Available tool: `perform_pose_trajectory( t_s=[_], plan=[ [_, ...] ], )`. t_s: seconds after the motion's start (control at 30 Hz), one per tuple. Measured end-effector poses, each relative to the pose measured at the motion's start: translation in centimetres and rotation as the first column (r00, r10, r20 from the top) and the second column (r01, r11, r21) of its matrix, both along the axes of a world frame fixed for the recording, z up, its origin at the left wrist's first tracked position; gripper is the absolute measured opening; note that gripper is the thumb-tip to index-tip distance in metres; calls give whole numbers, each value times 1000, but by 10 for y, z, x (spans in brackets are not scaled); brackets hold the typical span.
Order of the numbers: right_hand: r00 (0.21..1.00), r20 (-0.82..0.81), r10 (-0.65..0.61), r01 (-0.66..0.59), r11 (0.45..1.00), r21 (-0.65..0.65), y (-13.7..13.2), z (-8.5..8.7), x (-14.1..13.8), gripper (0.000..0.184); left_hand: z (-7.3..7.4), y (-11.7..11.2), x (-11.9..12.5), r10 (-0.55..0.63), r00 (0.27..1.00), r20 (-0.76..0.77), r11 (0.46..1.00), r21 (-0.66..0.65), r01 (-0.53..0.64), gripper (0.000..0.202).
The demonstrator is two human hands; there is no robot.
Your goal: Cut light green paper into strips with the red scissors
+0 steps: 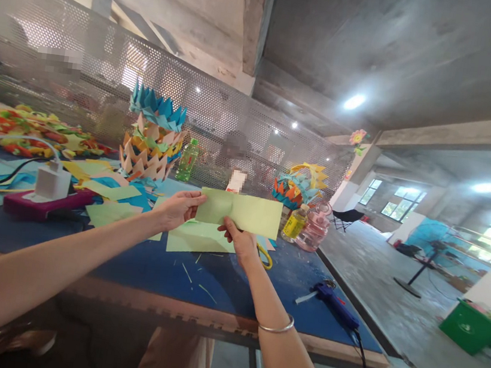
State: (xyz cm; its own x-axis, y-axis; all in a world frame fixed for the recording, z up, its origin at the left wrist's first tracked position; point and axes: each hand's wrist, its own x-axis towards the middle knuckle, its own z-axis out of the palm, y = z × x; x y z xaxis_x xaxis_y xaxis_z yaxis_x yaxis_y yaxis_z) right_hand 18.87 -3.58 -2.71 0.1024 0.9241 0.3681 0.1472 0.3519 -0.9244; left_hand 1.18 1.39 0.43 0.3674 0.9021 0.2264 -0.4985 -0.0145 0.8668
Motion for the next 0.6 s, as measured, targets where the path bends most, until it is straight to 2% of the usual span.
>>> perform_pose_trajectory(
  t_s=[0.17,0.4,0.6],
  plan=[
    [1000,27,5,-5,1000,23,-2,2,-1,36,1,-2,-2,29,998,-60,999,-14,-30,27],
    [996,93,16,-21,998,54,1,-3,3,38,-1,-2,-3,-18,993,-119,999,-49,12,32],
    [990,137,32,-40,997,60,-1,-1,2,39,-5,-4,-1,1,980,-198,1000,12,1,36]
  ],
)
